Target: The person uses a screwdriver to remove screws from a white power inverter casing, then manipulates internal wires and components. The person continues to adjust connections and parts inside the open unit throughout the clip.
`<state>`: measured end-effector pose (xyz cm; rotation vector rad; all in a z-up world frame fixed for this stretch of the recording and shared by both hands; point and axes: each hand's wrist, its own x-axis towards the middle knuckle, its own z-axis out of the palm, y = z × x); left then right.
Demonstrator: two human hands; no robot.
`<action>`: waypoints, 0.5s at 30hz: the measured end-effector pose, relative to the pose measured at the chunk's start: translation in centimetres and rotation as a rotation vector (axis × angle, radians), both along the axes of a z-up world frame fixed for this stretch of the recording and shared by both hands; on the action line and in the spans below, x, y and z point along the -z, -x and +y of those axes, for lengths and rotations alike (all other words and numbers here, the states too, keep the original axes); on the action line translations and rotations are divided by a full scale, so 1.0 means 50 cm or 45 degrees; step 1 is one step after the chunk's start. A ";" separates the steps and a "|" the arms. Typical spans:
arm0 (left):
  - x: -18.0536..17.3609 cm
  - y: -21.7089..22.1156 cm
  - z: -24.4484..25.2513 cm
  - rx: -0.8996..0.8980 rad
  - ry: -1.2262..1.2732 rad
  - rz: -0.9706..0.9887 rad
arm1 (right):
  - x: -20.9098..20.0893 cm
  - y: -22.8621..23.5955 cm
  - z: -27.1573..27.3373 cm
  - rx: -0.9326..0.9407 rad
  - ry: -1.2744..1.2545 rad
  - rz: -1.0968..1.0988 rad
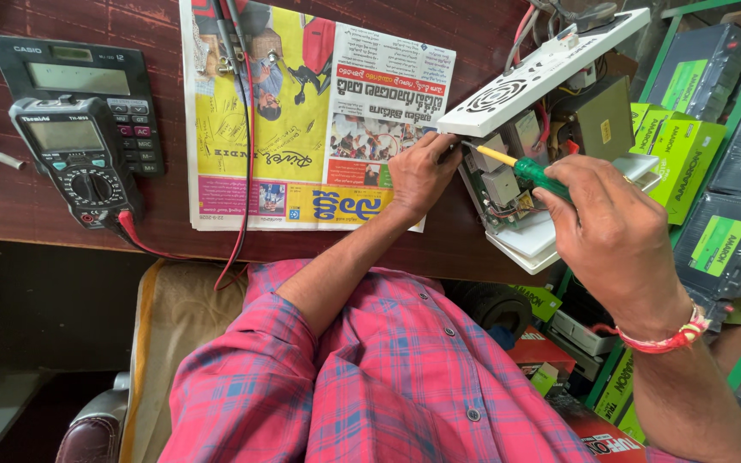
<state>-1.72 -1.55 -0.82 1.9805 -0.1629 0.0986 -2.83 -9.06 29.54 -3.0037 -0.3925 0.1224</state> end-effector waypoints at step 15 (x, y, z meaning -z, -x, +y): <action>0.004 0.000 -0.006 0.028 -0.032 0.035 | 0.002 0.009 -0.019 0.042 -0.005 -0.008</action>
